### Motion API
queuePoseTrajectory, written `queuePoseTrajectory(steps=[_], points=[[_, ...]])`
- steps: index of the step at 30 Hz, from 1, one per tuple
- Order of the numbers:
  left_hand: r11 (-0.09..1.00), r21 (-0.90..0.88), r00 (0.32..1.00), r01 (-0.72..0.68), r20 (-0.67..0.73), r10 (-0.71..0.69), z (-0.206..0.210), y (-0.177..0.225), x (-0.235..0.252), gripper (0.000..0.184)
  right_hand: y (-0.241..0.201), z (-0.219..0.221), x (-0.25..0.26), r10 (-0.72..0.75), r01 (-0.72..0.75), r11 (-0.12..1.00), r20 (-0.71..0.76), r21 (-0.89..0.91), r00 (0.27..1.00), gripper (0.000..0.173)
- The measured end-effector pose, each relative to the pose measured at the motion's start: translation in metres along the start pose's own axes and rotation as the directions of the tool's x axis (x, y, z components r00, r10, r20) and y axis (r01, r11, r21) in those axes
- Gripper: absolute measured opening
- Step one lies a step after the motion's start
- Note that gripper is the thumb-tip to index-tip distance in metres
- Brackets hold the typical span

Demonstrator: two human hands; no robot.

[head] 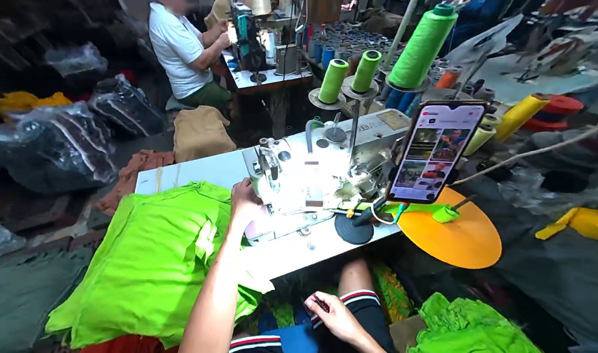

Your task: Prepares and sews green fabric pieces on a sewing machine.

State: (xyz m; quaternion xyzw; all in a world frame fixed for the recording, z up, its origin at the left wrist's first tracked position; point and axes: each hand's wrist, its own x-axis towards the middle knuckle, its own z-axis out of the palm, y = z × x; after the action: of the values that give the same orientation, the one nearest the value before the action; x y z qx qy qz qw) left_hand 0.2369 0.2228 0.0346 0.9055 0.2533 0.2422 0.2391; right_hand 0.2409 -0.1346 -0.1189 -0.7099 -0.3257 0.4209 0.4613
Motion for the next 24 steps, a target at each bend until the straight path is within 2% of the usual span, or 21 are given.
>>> queuePoseTrajectory(steps=[8,18,24], points=[[0.997,-0.034,0.995,-0.068,-0.078,0.065,0.002,-0.003,-0.003,0.022,-0.036,-0.01,0.025,-0.028,0.027,0.999,-0.045,-0.023,0.999,0.029],[0.993,-0.025,0.989,-0.118,-0.097,0.115,0.01,-0.014,-0.001,0.023,-0.026,0.007,0.02,-0.021,0.021,1.0,0.005,0.004,1.0,0.027],[0.992,-0.032,0.987,-0.122,-0.114,0.117,0.01,-0.012,-0.002,0.017,-0.042,-0.003,0.02,-0.098,0.092,0.986,-0.035,-0.138,0.995,0.025]])
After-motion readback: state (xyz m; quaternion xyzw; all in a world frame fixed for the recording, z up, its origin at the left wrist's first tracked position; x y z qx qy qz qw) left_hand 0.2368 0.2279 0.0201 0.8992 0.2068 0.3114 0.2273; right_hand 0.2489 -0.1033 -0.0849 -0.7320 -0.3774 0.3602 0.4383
